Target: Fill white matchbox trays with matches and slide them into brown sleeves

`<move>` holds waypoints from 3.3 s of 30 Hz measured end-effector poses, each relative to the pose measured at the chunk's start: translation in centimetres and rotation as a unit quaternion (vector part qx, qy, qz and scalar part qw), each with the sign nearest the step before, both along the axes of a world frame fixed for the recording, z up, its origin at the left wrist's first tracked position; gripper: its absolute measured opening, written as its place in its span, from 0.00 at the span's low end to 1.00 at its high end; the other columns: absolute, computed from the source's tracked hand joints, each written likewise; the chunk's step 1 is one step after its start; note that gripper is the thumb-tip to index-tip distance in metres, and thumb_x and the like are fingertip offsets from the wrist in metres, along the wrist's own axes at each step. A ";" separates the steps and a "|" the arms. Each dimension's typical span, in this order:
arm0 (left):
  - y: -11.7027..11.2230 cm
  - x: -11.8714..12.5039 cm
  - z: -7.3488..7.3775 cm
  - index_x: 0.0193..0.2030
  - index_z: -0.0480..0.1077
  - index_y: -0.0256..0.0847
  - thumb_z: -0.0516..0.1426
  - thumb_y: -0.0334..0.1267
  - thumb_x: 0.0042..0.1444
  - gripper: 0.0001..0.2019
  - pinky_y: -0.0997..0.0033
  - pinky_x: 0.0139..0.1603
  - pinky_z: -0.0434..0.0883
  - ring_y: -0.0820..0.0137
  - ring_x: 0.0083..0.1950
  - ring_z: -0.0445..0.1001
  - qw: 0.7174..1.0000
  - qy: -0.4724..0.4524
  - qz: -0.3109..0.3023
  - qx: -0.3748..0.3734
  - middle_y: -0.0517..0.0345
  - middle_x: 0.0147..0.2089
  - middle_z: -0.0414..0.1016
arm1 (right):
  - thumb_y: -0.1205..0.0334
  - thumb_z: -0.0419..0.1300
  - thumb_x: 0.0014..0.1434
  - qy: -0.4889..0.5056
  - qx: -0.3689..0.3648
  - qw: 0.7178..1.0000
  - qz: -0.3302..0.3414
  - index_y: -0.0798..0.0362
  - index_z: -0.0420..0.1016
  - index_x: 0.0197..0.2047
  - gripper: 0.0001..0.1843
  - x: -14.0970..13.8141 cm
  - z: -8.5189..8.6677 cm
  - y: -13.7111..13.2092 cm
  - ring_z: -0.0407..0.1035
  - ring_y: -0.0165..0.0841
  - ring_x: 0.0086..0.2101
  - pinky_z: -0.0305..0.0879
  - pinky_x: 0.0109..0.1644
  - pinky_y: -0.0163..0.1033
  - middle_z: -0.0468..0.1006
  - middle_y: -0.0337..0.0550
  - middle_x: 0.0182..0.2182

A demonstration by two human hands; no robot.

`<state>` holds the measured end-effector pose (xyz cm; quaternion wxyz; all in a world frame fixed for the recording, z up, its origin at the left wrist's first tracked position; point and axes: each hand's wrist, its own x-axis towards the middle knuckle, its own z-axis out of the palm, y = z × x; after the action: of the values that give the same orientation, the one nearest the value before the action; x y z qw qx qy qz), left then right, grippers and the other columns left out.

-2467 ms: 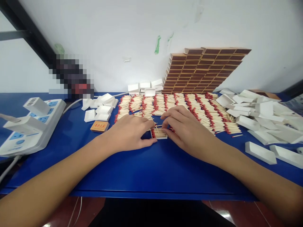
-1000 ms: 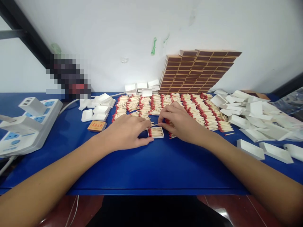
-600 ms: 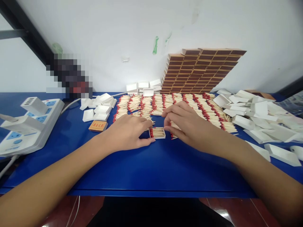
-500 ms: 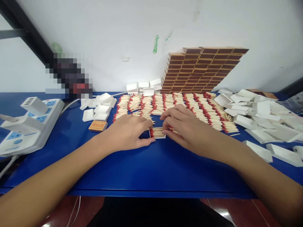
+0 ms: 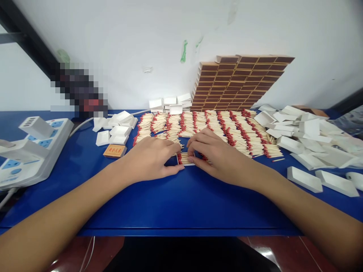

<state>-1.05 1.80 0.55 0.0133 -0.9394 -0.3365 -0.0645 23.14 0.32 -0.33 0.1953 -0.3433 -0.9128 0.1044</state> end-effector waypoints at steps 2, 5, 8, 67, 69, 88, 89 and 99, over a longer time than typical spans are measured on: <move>0.0 0.0 0.0 0.48 0.76 0.42 0.59 0.51 0.67 0.15 0.64 0.34 0.63 0.62 0.39 0.81 1.000 0.002 -0.001 -0.001 0.59 0.41 0.83 | 0.63 0.55 0.73 0.010 0.004 1.000 0.002 0.51 0.74 0.41 0.09 0.0 -0.1 0.1 0.66 0.42 0.48 0.65 0.54 0.49 0.76 0.49 0.43; 0.0 0.1 0.0 0.49 0.77 0.41 0.58 0.52 0.67 0.16 0.64 0.34 0.64 0.62 0.40 0.81 1.000 0.005 0.000 -0.005 0.58 0.41 0.83 | 0.61 0.55 0.74 0.017 0.003 1.000 0.013 0.50 0.75 0.42 0.09 0.0 -0.1 0.1 0.66 0.42 0.49 0.65 0.54 0.48 0.77 0.49 0.45; 0.0 0.1 0.1 0.49 0.77 0.41 0.59 0.52 0.67 0.16 0.65 0.34 0.64 0.61 0.41 0.82 1.000 0.006 0.004 -0.008 0.57 0.41 0.84 | 0.60 0.54 0.74 0.027 0.000 1.000 0.008 0.50 0.76 0.43 0.10 0.2 -0.2 0.5 0.66 0.42 0.48 0.65 0.54 0.49 0.77 0.49 0.44; 0.2 -0.3 0.7 0.50 0.77 0.41 0.59 0.53 0.66 0.18 0.65 0.34 0.64 0.62 0.39 0.80 1.000 0.008 0.004 -0.013 0.56 0.39 0.82 | 0.62 0.57 0.73 -0.028 0.098 0.994 -0.027 0.51 0.74 0.38 0.09 0.7 0.1 -0.1 0.64 0.47 0.56 0.66 0.60 0.56 0.76 0.55 0.51; 0.3 -0.3 0.6 0.49 0.77 0.41 0.59 0.54 0.66 0.18 0.65 0.34 0.63 0.63 0.38 0.80 1.000 0.004 0.004 -0.009 0.56 0.39 0.82 | 0.62 0.57 0.73 -0.036 0.096 0.994 -0.028 0.52 0.74 0.38 0.10 0.6 0.0 -0.1 0.64 0.47 0.56 0.66 0.60 0.55 0.76 0.55 0.51; 0.4 -0.3 0.3 0.48 0.77 0.41 0.57 0.53 0.68 0.17 0.66 0.35 0.63 0.63 0.40 0.80 1.000 0.001 -0.003 -0.018 0.58 0.40 0.82 | 0.63 0.57 0.73 0.000 0.074 0.997 -0.012 0.54 0.73 0.41 0.07 0.7 -0.9 0.2 0.65 0.45 0.54 0.66 0.59 0.52 0.76 0.52 0.49; 0.4 -0.3 0.2 0.48 0.77 0.41 0.57 0.53 0.68 0.17 0.66 0.35 0.63 0.63 0.40 0.80 1.000 -0.001 -0.005 -0.017 0.58 0.40 0.82 | 0.63 0.57 0.73 0.003 0.070 0.997 -0.011 0.53 0.73 0.41 0.07 0.7 -0.9 0.3 0.65 0.44 0.54 0.66 0.59 0.52 0.76 0.52 0.49; 0.3 -0.2 0.2 0.48 0.77 0.41 0.59 0.52 0.67 0.16 0.65 0.35 0.64 0.63 0.39 0.81 1.000 -0.005 -0.009 -0.011 0.59 0.40 0.82 | 0.62 0.56 0.73 0.043 0.044 0.998 -0.003 0.51 0.77 0.48 0.08 0.5 -0.8 0.0 0.65 0.43 0.52 0.66 0.58 0.51 0.77 0.50 0.47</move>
<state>-1.28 2.07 0.72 0.0007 -0.9421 -0.3288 -0.0659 23.65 0.36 -1.10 0.2496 -0.3327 -0.9060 0.0784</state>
